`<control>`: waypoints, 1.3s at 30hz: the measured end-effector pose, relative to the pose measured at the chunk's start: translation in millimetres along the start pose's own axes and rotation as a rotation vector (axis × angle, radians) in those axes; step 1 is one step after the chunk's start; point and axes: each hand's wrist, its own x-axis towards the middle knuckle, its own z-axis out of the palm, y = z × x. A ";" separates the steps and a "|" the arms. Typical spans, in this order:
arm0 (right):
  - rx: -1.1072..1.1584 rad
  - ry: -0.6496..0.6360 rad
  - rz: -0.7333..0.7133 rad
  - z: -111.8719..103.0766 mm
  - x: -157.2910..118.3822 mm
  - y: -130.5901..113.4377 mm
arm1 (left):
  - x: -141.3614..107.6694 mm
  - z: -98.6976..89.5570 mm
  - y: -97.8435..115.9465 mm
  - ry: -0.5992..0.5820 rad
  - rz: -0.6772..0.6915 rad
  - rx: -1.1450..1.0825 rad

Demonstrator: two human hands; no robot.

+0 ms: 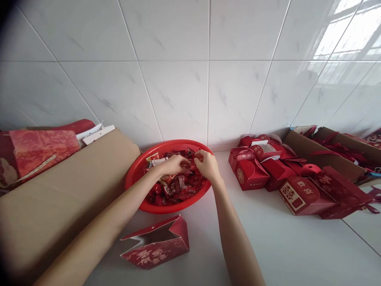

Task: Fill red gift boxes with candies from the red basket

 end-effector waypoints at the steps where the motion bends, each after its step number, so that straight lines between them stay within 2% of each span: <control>1: 0.018 -0.012 -0.009 0.5 0.1 0.9 | -1.9 -3.5 -4.3 0.082 0.010 -0.145; 4: 0.089 -0.088 -0.042 2.0 -0.4 4.4 | -5.6 -8.4 -12.0 0.251 0.060 -0.365; 9: 0.218 -0.180 -0.090 2.6 -0.7 9.8 | -5.7 -7.2 -10.3 0.343 0.134 -0.382; 18: 0.214 -0.161 -0.054 2.9 1.1 7.8 | -8.1 -8.5 -4.8 0.337 0.168 -0.402; 23: 0.190 -0.173 -0.083 0.9 -0.2 6.1 | -7.6 -7.0 -7.3 0.318 0.161 -0.443; 26: 0.211 -0.137 -0.088 0.7 -0.2 6.6 | -6.2 -4.7 -10.8 0.312 0.159 -0.465; 32: 0.229 -0.136 -0.164 0.4 -0.7 3.1 | -7.3 -6.1 -8.8 0.312 0.130 -0.525; 36: 0.239 -0.142 -0.138 0.4 -0.3 2.1 | -10.3 -9.8 -6.2 0.281 0.122 -0.530; 39: 0.301 -0.147 -0.078 1.4 0.4 3.5 | -11.2 -10.8 -9.2 0.309 0.065 -0.458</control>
